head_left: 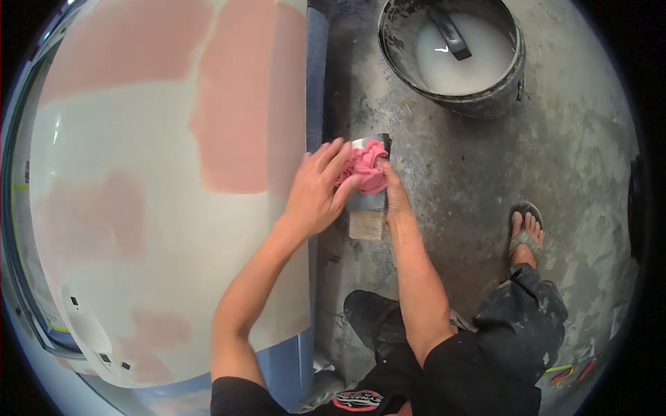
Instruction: The person wet-sands a car door using a sanding block and a cloth, repeatedly dipping them into a bucket of water and wiping the surface.
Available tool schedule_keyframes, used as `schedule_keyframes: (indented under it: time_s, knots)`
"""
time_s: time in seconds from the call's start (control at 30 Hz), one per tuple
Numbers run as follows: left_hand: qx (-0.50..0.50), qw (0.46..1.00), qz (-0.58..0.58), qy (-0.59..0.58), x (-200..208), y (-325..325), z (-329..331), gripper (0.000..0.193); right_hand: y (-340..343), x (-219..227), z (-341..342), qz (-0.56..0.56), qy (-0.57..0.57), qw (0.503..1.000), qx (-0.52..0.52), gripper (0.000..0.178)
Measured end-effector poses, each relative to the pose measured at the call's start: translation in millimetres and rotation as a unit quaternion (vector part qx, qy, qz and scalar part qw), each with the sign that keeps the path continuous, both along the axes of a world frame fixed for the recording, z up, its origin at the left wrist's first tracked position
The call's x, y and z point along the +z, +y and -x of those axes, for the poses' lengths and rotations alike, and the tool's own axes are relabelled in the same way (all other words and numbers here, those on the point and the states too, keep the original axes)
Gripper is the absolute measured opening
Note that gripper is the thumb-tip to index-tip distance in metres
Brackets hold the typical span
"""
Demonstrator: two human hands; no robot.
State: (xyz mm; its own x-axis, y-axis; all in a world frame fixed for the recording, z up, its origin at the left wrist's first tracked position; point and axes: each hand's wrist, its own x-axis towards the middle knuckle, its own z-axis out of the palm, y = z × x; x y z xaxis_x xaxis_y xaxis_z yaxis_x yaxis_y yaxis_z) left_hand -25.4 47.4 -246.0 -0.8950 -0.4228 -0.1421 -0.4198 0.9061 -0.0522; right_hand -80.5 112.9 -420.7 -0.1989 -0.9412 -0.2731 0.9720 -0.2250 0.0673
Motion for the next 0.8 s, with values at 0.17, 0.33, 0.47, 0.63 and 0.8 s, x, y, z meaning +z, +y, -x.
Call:
schedule_keyframes:
  time_s: [0.17, 0.33, 0.47, 0.63, 0.8]
  knots:
    - [0.026, 0.918, 0.201, -0.342, 27, 8, -89, 0.089, 10, -10, 25, -0.03, -0.026, 0.999, -0.011, 0.062]
    - [-0.059, 0.833, 0.327, -0.442, 19, -48, -51, 0.11, 26, -19, 44, -0.007, -0.033, 0.999, -0.024, 0.057]
    - [-0.03, 0.829, 0.427, -0.36, -1, -138, 34, 0.108, 41, -49, 48, -0.051, -0.015, 0.998, -0.032, 0.059]
    - [0.041, 0.792, 0.478, -0.378, 11, -186, 91, 0.106, 48, -51, 37, -0.044, -0.015, 0.998, -0.052, 0.059]
    - [0.021, 0.799, 0.443, -0.406, -3, -147, 50, 0.105, 51, -56, 35, -0.039, -0.047, 0.998, -0.023, 0.059]
